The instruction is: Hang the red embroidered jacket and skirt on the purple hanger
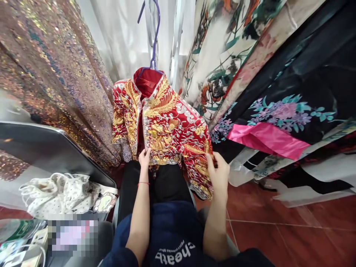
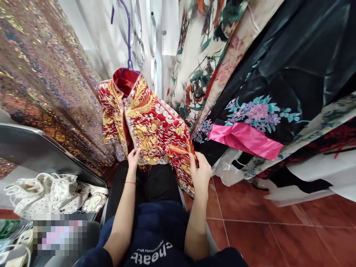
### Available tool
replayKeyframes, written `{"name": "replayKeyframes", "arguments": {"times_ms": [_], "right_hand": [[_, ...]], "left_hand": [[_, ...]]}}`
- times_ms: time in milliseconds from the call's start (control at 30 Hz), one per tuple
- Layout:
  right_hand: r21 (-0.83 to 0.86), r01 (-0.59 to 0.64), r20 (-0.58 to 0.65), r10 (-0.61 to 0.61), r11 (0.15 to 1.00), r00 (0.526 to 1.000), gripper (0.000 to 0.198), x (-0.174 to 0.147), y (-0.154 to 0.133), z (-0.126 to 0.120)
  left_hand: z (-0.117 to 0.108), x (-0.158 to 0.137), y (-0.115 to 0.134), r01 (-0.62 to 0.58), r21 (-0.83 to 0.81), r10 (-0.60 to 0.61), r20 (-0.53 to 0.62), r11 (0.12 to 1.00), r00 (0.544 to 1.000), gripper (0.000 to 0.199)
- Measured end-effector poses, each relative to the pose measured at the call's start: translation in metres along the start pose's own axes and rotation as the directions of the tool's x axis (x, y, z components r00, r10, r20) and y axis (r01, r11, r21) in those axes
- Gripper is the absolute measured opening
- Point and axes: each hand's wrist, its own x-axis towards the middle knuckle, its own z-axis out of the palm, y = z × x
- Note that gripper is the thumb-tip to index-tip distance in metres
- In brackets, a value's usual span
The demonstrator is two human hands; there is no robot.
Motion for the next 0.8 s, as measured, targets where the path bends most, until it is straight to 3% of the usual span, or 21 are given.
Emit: {"name": "replayKeyframes", "arguments": {"times_ms": [67,167,267,333,400,533,700,800], "right_hand": [[-0.041,-0.020,0.077,0.023,0.999,0.997,0.035,-0.001,-0.003,0.002],[-0.049,0.047,-0.067,-0.051,0.998,0.996,0.031,-0.005,-0.017,0.002],[-0.114,0.204,-0.353,-0.232,0.972,0.906,0.022,-0.012,-0.041,0.003],[-0.141,0.311,-0.428,-0.341,0.940,0.837,0.006,-0.016,-0.062,0.004],[-0.110,0.415,-0.369,-0.425,0.903,0.827,0.004,-0.015,-0.085,0.008],[0.051,0.562,-0.098,-0.556,0.825,0.825,0.011,0.011,-0.131,0.036],[0.082,0.427,0.092,-0.433,0.901,0.896,0.040,0.062,-0.167,0.105],[0.077,0.393,0.219,-0.400,0.916,0.890,0.036,0.074,-0.183,0.129]], "left_hand": [[0.000,-0.007,-0.005,0.023,0.039,-0.024,0.031,0.999,0.999,0.040],[-0.009,-0.010,-0.006,0.045,0.101,-0.048,0.033,0.994,0.998,0.034],[-0.026,0.000,0.003,0.060,0.212,-0.039,-0.099,0.975,0.994,0.036],[-0.035,0.013,0.014,0.061,0.302,-0.004,-0.185,0.952,0.983,0.042],[-0.042,0.026,0.028,0.052,0.388,0.036,-0.217,0.920,0.976,0.042],[-0.048,0.033,0.048,0.022,0.521,0.068,-0.153,0.854,0.986,0.009],[-0.050,-0.010,0.051,0.003,0.602,0.050,-0.071,0.798,0.996,0.011],[-0.047,-0.039,0.055,-0.004,0.632,0.034,-0.035,0.775,0.999,0.007]]}}
